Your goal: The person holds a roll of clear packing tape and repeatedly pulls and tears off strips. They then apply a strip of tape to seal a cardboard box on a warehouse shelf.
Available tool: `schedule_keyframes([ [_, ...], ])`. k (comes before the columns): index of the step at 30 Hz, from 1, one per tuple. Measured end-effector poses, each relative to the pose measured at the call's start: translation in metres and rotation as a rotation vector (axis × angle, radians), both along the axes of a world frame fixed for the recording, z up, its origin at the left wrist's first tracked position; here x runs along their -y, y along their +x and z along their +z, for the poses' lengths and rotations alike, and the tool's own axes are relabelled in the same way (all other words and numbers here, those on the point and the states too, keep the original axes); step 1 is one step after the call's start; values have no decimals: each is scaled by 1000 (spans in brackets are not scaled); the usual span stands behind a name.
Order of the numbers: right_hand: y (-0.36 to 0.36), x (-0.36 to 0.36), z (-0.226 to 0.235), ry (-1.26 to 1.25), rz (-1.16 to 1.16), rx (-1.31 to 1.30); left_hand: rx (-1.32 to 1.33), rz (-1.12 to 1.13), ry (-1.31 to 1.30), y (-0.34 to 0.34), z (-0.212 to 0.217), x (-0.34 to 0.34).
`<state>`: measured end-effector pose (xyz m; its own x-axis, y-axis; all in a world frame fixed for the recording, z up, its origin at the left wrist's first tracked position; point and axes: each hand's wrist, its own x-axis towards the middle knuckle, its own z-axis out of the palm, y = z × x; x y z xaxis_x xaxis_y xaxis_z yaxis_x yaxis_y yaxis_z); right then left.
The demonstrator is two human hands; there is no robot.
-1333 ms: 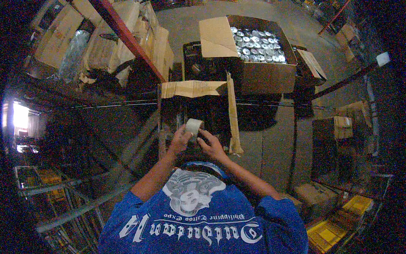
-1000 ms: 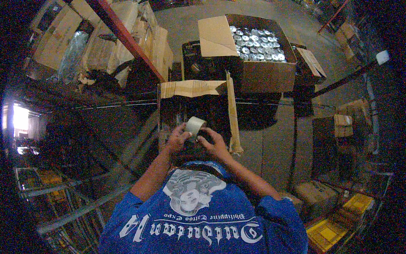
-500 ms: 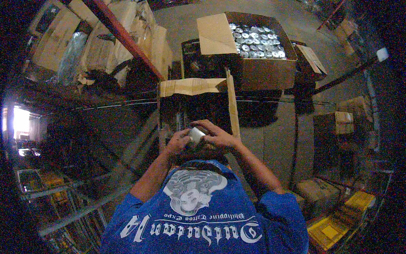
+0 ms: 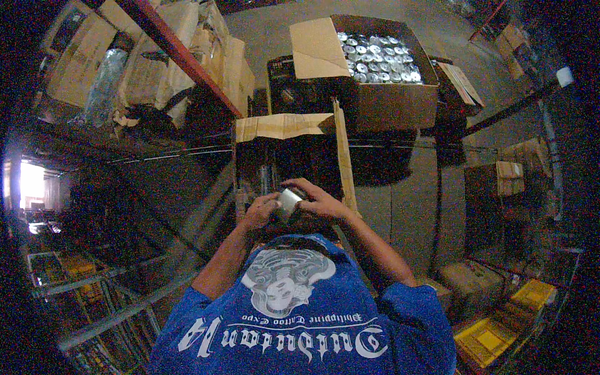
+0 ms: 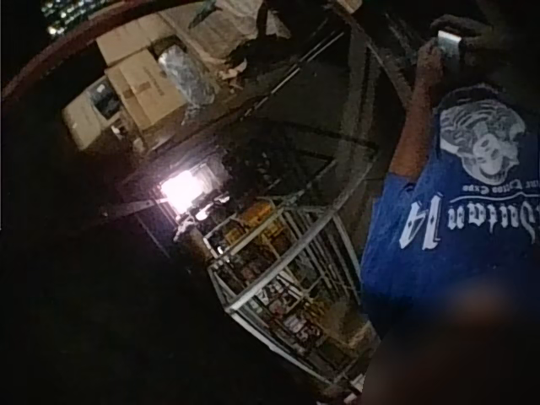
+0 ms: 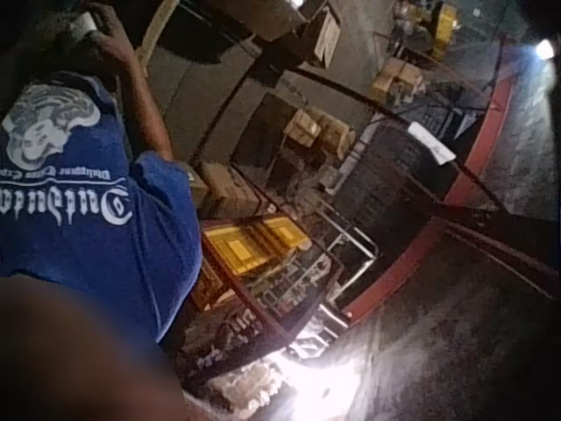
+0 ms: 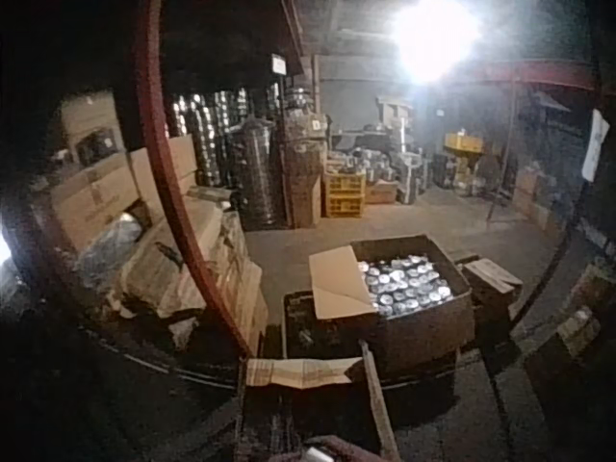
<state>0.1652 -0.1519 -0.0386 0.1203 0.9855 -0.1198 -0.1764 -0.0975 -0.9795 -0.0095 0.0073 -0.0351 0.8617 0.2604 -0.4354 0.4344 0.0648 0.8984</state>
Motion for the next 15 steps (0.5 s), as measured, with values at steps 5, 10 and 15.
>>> schedule_keyframes([
  [5, -1, 2, -3, -56, 6, -33, 50, -4, -128, -4, 1, 3],
  [10, 0, 2, -6, -41, 17, -25, 67, -19, -122, -5, 4, 3],
  [15, 1, 3, -13, -65, 31, -17, 19, -13, -104, -6, 4, 4],
])
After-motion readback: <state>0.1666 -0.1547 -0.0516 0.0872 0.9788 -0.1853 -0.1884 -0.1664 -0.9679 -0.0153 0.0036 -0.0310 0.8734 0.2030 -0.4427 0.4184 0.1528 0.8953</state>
